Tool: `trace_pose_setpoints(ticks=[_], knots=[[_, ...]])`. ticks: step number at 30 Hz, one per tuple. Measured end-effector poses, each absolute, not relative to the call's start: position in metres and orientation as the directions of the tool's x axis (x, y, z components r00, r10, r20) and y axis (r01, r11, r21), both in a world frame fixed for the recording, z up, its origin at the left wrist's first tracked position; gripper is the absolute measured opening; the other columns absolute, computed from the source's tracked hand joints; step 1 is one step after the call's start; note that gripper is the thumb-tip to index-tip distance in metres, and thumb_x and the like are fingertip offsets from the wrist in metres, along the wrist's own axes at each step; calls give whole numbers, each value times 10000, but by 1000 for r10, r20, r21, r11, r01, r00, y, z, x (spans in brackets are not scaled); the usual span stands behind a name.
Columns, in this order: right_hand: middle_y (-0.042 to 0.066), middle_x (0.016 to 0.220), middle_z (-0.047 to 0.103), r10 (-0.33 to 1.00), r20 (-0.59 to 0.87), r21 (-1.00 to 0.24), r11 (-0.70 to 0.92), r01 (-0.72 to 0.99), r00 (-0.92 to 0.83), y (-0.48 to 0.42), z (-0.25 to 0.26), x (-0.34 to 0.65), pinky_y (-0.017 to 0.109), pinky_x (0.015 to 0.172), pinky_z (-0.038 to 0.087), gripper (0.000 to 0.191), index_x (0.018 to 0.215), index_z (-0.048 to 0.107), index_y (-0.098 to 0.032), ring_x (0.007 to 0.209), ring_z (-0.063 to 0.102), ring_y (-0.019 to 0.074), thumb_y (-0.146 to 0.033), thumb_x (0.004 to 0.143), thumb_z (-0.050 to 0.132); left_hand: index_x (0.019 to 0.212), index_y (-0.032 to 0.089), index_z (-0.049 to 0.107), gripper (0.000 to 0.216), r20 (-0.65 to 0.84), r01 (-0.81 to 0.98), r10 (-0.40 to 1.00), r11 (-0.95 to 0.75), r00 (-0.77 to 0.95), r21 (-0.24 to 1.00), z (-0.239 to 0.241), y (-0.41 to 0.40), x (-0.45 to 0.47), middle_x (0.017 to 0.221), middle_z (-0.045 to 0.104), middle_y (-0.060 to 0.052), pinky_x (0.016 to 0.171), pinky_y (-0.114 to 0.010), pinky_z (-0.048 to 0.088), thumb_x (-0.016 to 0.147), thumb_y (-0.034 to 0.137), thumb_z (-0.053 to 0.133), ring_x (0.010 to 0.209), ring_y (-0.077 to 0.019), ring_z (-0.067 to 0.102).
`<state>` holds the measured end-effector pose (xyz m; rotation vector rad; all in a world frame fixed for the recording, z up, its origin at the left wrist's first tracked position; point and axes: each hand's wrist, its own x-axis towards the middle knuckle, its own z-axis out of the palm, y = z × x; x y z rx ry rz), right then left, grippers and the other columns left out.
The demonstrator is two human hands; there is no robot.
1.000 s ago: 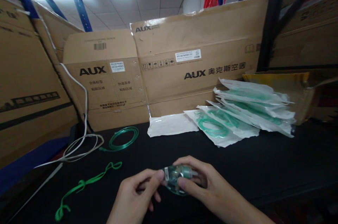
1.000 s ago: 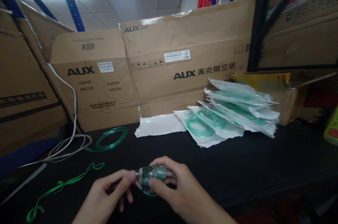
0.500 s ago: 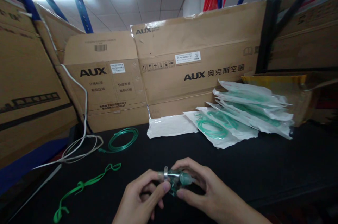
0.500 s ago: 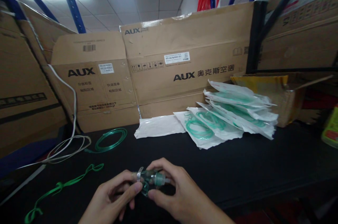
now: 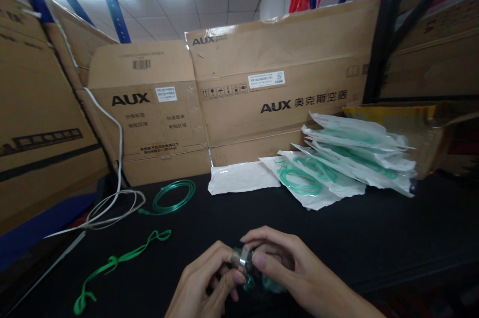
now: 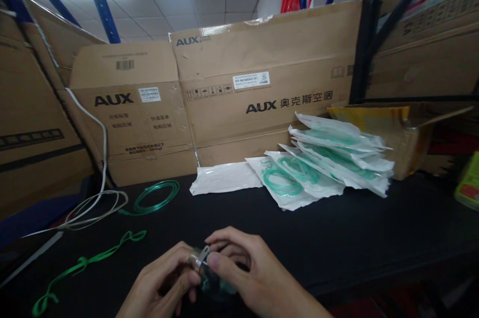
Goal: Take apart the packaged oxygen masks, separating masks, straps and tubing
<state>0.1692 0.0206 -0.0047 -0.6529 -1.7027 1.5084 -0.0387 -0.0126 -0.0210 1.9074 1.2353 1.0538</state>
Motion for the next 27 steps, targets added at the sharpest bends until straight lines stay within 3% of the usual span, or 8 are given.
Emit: trace_pose_setpoints(ticks=[5, 13, 17, 22, 27], knots=[[60, 907, 726, 803, 130, -989, 144, -23, -582, 20, -3, 167, 295, 789, 514, 482, 1097, 737, -165, 859, 670, 190, -560, 821, 730, 826, 210, 709, 352, 287, 427, 906, -403, 310, 810, -18, -16, -35, 806, 662, -41, 475, -129, 450, 958, 499, 556, 628, -111, 623], [62, 920, 720, 783, 149, -980, 200, 17, -604, 19, -3, 168, 304, 799, 507, 424, 1025, 752, -170, 866, 649, 190, -555, 863, 678, 934, 194, 745, 387, 172, 393, 928, -300, 329, 869, -17, -15, -36, 735, 652, -31, 467, -151, 443, 936, 541, 574, 578, -116, 632], [57, 902, 691, 781, 141, -982, 189, 14, -608, 18, -5, 168, 298, 787, 491, 399, 1042, 705, -151, 844, 626, 176, -511, 871, 687, 948, 196, 761, 406, 123, 422, 939, -259, 322, 869, -14, -15, -36, 734, 643, -25, 494, -159, 437, 933, 554, 570, 554, -102, 621], [18, 839, 603, 775, 157, -982, 186, -18, -612, 19, -3, 167, 279, 760, 450, 380, 981, 638, -152, 800, 562, 154, -502, 853, 712, 812, 182, 718, 406, 147, 413, 948, -258, 282, 874, -10, -19, -31, 735, 630, -18, 509, -159, 434, 923, 550, 587, 565, -99, 614], [-25, 810, 541, 752, 159, -987, 125, -98, -640, 18, -2, 169, 240, 702, 389, 373, 907, 506, -185, 760, 496, 123, -469, 852, 741, 902, 190, 718, 415, 147, 407, 943, -264, 297, 875, -9, -20, -30, 743, 661, -31, 525, -162, 441, 948, 562, 539, 633, -123, 606]])
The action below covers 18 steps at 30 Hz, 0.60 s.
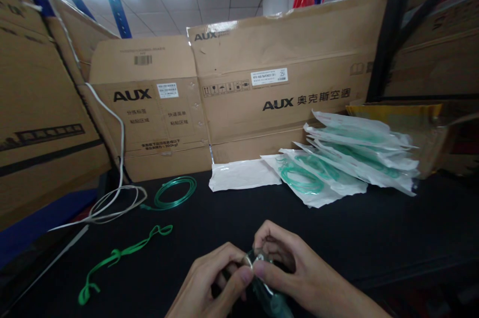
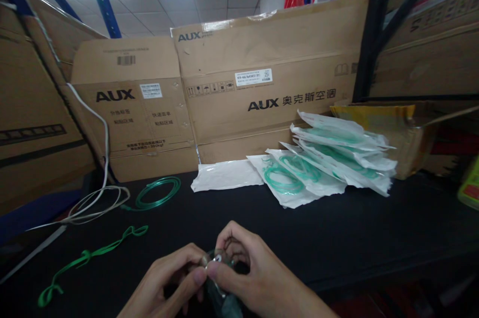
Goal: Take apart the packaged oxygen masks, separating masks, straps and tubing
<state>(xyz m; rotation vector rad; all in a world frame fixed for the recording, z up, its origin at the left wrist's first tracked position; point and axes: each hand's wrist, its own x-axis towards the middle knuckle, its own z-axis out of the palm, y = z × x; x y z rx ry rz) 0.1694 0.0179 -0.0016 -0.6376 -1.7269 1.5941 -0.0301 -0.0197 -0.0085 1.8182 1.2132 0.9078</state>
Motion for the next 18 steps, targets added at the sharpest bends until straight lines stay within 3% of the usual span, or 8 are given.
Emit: trace_pose_setpoints(ticks=[9, 18], knots=[[-64, 747, 449, 678, 126, -990, 41, -135, -725, 17, -2, 176, 218, 627, 302, 356, 904, 452, -195, 686, 379, 92, -492, 935, 646, 962, 152, 729, 557, 54, 303, 945, -157, 323, 940, -14, -15, -36, 711, 576, -14, 498, -175, 405, 882, 678, 564, 555, -94, 514], [-37, 795, 517, 672, 155, -976, -8, -216, -725, 20, -5, 176, 243, 689, 345, 357, 911, 450, -195, 739, 456, 110, -480, 924, 664, 1175, 200, 703, 572, 25, 186, 949, -87, 314, 979, -13, -17, -38, 738, 531, 3, 461, -169, 393, 839, 659, 645, 563, -93, 488]])
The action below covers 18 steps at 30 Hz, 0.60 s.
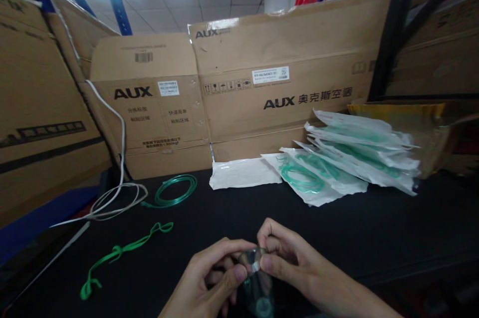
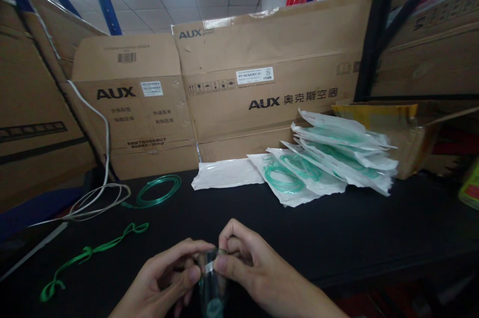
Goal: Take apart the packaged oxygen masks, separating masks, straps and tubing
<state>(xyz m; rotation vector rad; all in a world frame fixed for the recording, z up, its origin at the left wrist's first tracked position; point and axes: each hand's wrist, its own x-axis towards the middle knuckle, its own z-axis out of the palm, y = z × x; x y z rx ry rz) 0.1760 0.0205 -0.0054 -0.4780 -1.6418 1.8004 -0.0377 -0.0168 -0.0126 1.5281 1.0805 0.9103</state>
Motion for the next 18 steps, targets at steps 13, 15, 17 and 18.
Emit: trace_pose_setpoints(ticks=[13, 15, 17, 18], knots=[[-29, 810, 528, 653, 152, -980, 0, -201, -742, 17, -3, 177, 238, 702, 354, 331, 924, 514, -174, 751, 474, 108, -440, 898, 708, 1000, 182, 752, 481, 75, 210, 962, -133, 264, 969, -13, -17, -38, 705, 572, 1, 474, -180, 335, 836, 627, 673, 532, -77, 432], [-24, 801, 535, 661, 138, -984, 8, -177, -738, 17, -4, 176, 240, 701, 358, 333, 903, 554, -158, 749, 474, 109, -443, 880, 726, 970, 184, 758, 460, 92, 242, 957, -161, 274, 957, -12, -18, -37, 678, 555, 9, 481, -179, 331, 838, 617, 676, 538, -79, 428], [-22, 779, 541, 668, 119, -989, 14, -147, -734, 17, -5, 176, 237, 694, 359, 339, 859, 583, -143, 741, 474, 109, -435, 854, 755, 963, 188, 762, 448, 108, 282, 955, -188, 276, 941, -11, -20, -35, 663, 542, 15, 491, -175, 333, 838, 611, 680, 552, -82, 433], [-24, 763, 538, 675, 109, -990, 12, -137, -730, 18, -5, 176, 233, 684, 356, 340, 841, 589, -139, 729, 470, 105, -431, 846, 764, 967, 191, 763, 445, 113, 297, 955, -196, 274, 935, -11, -20, -34, 666, 544, 15, 497, -172, 339, 838, 609, 680, 563, -84, 441]])
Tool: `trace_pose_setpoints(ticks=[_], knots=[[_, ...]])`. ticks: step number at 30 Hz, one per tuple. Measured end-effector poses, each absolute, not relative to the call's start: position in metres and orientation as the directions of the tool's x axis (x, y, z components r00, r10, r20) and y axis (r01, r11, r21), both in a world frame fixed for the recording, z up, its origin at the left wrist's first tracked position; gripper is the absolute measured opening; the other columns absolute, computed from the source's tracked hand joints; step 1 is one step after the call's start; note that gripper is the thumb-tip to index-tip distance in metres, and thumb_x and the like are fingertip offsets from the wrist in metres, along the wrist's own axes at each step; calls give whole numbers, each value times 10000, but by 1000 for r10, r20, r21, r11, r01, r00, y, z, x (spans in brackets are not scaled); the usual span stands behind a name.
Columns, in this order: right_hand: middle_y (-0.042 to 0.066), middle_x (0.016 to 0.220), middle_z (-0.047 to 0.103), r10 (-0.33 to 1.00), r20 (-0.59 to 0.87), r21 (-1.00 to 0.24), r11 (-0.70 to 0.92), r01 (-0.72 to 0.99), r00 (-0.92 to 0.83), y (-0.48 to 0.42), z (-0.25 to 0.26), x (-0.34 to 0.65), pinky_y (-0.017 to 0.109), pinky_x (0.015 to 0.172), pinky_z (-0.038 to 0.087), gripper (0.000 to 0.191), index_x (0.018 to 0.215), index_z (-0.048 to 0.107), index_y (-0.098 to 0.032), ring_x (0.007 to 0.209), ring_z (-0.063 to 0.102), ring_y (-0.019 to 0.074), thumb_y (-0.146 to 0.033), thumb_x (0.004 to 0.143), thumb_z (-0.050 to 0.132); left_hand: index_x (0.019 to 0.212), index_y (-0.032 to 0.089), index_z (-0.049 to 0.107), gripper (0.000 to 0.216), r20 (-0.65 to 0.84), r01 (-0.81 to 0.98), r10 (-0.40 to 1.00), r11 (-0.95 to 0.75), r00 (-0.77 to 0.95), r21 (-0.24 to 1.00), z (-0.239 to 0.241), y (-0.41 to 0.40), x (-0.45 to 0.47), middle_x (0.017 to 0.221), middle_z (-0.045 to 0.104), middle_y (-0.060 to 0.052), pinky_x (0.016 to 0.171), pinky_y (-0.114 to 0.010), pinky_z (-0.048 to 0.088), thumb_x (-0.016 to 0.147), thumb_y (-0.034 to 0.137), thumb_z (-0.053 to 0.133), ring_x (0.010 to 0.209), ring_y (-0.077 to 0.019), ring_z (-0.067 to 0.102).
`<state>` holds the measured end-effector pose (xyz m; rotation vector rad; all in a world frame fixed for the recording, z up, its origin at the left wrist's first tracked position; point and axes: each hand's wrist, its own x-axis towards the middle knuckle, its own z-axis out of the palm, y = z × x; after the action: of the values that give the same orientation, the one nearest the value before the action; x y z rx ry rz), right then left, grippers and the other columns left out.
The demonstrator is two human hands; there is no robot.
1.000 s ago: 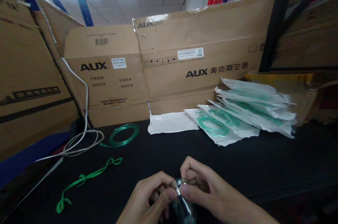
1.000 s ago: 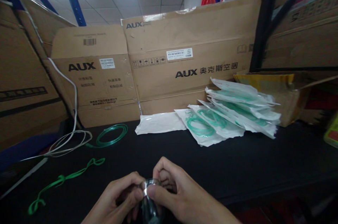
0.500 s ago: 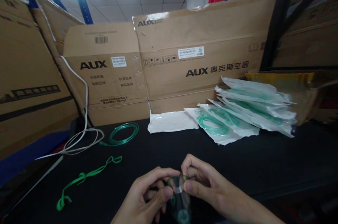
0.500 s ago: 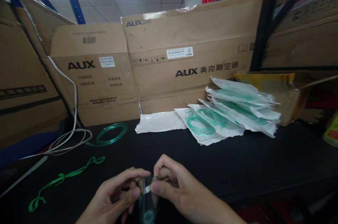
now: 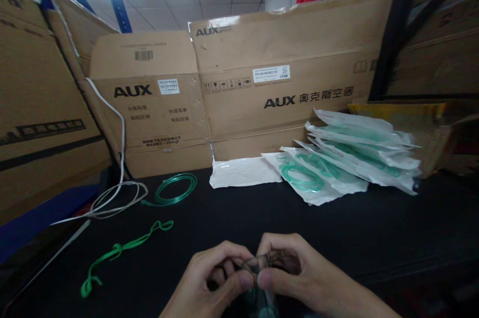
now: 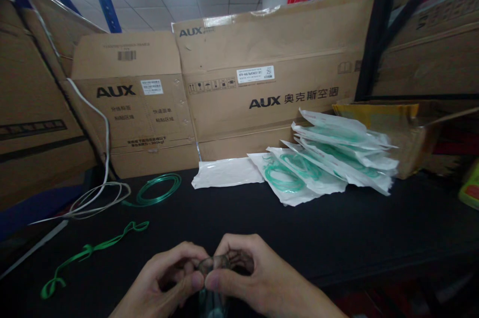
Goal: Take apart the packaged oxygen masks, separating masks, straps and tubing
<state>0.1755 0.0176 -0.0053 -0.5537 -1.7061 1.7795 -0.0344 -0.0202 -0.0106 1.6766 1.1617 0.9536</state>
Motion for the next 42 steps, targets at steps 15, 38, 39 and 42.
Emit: trace_pose_setpoints(ticks=[15, 38, 39, 42], knots=[[36, 816, 634, 645, 212, -954, -26, -298, -734, 20, -4, 179, 269, 772, 466, 288, 853, 604, -136, 800, 611, 146, -400, 902, 708, 954, 161, 725, 566, -64, 315, 964, -22, 260, 949, -18, -15, -37, 646, 517, 27, 426, -167, 357, 796, 700, 655, 499, -80, 447], [11, 815, 568, 640, 194, -971, 19, -237, -743, 19, -2, 177, 288, 810, 474, 298, 863, 610, -153, 791, 562, 138, -436, 908, 690, 811, 165, 644, 504, 10, 272, 928, -119, 372, 955, -5, -23, -37, 814, 485, -10, 535, -215, 344, 929, 639, 519, 662, -120, 453], [14, 814, 581, 635, 193, -969, 5, -245, -748, 19, -2, 177, 291, 815, 473, 301, 865, 607, -151, 797, 576, 141, -437, 908, 691, 803, 168, 637, 493, 25, 279, 926, -139, 376, 950, -4, -23, -37, 813, 486, -12, 562, -220, 357, 940, 625, 510, 690, -130, 459], [26, 805, 618, 621, 185, -968, -20, -251, -762, 18, -2, 175, 297, 818, 470, 312, 872, 608, -142, 819, 614, 156, -440, 907, 692, 812, 180, 621, 470, 64, 302, 917, -195, 394, 933, -4, -24, -38, 818, 498, -13, 670, -241, 392, 970, 598, 474, 762, -153, 476]])
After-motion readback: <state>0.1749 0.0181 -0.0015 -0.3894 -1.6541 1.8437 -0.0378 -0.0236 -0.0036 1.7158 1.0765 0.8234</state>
